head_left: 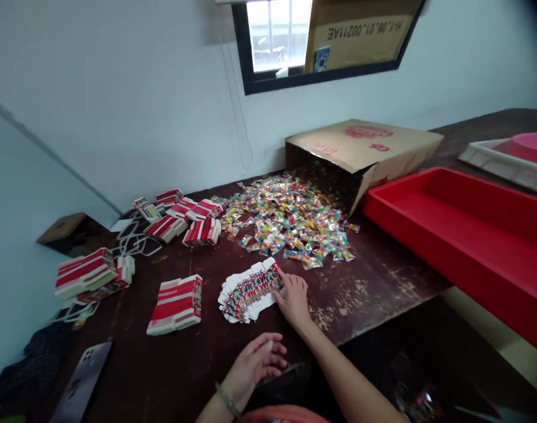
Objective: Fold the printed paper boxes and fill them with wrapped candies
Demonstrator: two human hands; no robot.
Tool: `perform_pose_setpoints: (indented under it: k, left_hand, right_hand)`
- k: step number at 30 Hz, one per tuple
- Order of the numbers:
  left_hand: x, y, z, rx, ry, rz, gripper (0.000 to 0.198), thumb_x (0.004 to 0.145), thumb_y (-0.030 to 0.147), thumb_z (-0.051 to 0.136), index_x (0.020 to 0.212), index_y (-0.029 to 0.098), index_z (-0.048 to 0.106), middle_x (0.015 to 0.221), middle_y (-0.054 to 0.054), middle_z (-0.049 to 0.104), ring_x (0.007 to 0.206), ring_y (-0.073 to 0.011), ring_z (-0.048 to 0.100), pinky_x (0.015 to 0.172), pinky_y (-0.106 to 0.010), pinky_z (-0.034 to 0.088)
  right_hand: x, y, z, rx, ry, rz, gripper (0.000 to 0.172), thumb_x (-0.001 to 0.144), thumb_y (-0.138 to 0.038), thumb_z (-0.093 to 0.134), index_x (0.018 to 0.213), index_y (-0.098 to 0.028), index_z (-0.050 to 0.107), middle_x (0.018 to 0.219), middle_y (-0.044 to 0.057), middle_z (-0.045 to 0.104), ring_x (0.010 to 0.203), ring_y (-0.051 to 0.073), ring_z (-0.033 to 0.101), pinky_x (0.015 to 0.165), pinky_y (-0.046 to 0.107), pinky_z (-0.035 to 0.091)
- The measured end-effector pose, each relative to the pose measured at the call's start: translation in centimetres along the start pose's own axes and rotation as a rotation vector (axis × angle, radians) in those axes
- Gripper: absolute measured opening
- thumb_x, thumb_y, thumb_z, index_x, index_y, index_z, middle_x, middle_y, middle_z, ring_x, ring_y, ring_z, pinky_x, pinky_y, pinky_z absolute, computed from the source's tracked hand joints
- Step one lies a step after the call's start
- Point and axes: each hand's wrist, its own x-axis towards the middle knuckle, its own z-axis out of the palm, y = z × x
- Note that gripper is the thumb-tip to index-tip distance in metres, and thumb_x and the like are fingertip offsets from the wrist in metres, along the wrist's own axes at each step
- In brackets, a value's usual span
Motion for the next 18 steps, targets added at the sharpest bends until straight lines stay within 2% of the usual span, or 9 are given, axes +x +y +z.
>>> perform_pose_setpoints:
  k: [3, 6, 8, 10, 12, 14, 16, 18]
  left_hand:
    - [0.3, 0.0, -0.5, 0.016, 0.039, 0.013, 0.039, 0.075, 0.039, 0.068, 0.105, 0.014, 0.062, 0.094, -0.01, 0.065, 0.077, -0.0173, 0.063, 0.066, -0.027, 0.044]
    - [0.7, 0.2, 0.3, -0.012, 0.092, 0.038, 0.052, 0.074, 0.04, 0.071, 0.118, 0.016, 0.057, 0.102, -0.011, 0.065, 0.088, -0.02, 0.063, 0.075, -0.031, 0.045]
    - [0.9, 0.6, 1.2, -0.071, 0.118, 0.089, 0.062, 0.072, 0.039, 0.073, 0.127, 0.02, 0.051, 0.114, -0.012, 0.063, 0.101, -0.0226, 0.06, 0.085, -0.034, 0.043]
    - [1.1, 0.8, 2.2, -0.127, 0.106, 0.126, 0.064, 0.069, 0.038, 0.075, 0.127, 0.019, 0.053, 0.118, -0.013, 0.062, 0.108, -0.0246, 0.057, 0.091, -0.036, 0.041]
    - [1.2, 0.7, 3.0, -0.163, 0.09, 0.133, 0.059, 0.066, 0.034, 0.076, 0.12, 0.016, 0.059, 0.111, -0.012, 0.065, 0.104, -0.0252, 0.059, 0.09, -0.036, 0.042]
    - [1.2, 0.2, 3.5, -0.163, 0.094, 0.096, 0.051, 0.064, 0.028, 0.074, 0.112, 0.016, 0.063, 0.097, -0.009, 0.068, 0.092, -0.0229, 0.062, 0.083, -0.035, 0.045]
    - [1.2, -0.7, 3.7, -0.11, 0.087, 0.032, 0.044, 0.059, 0.023, 0.073, 0.102, 0.016, 0.066, 0.078, -0.004, 0.067, 0.073, -0.0186, 0.061, 0.071, -0.032, 0.046]
    - [1.4, -1.6, 3.7, -0.039, 0.039, -0.022, 0.034, 0.053, 0.018, 0.072, 0.087, 0.015, 0.067, 0.063, 0.001, 0.061, 0.059, -0.0141, 0.056, 0.063, -0.028, 0.042]
  right_hand:
    - [-0.9, 1.4, -1.2, 0.243, 0.035, 0.1, 0.045, 0.087, -0.033, 0.052, 0.13, -0.02, 0.051, 0.104, 0.009, 0.066, 0.096, 0.025, 0.057, 0.093, 0.043, 0.039]
    - [-2.4, 1.2, -3.3, 0.512, 0.029, 0.261, 0.042, 0.09, -0.037, 0.048, 0.127, -0.019, 0.051, 0.102, 0.01, 0.067, 0.092, 0.024, 0.061, 0.085, 0.039, 0.046]
    - [-4.2, 0.1, -4.6, 0.687, -0.086, 0.298, 0.04, 0.089, -0.039, 0.05, 0.124, -0.02, 0.052, 0.1, 0.009, 0.068, 0.089, 0.024, 0.063, 0.08, 0.037, 0.05]
    - [-6.6, -1.0, -5.7, 0.785, -0.272, 0.244, 0.037, 0.089, -0.039, 0.051, 0.123, -0.023, 0.053, 0.101, 0.008, 0.068, 0.09, 0.025, 0.065, 0.079, 0.037, 0.052]
    - [-8.9, -1.6, -6.7, 0.714, -0.336, 0.125, 0.039, 0.089, -0.035, 0.053, 0.127, -0.028, 0.05, 0.111, 0.008, 0.065, 0.1, 0.026, 0.063, 0.085, 0.041, 0.052]
    - [-10.3, -1.3, -7.6, 0.496, -0.23, 0.0, 0.047, 0.087, -0.032, 0.055, 0.133, -0.035, 0.045, 0.128, 0.009, 0.056, 0.114, 0.031, 0.055, 0.095, 0.049, 0.046]
    - [-10.4, -0.5, -8.3, 0.291, -0.145, -0.127, 0.051, 0.084, -0.03, 0.059, 0.132, -0.039, 0.047, 0.137, 0.008, 0.047, 0.123, 0.035, 0.047, 0.099, 0.055, 0.041]
    - [-9.8, 0.0, -8.5, 0.213, -0.173, -0.232, 0.043, 0.082, -0.03, 0.061, 0.124, -0.039, 0.055, 0.138, 0.007, 0.047, 0.125, 0.036, 0.045, 0.098, 0.057, 0.04]
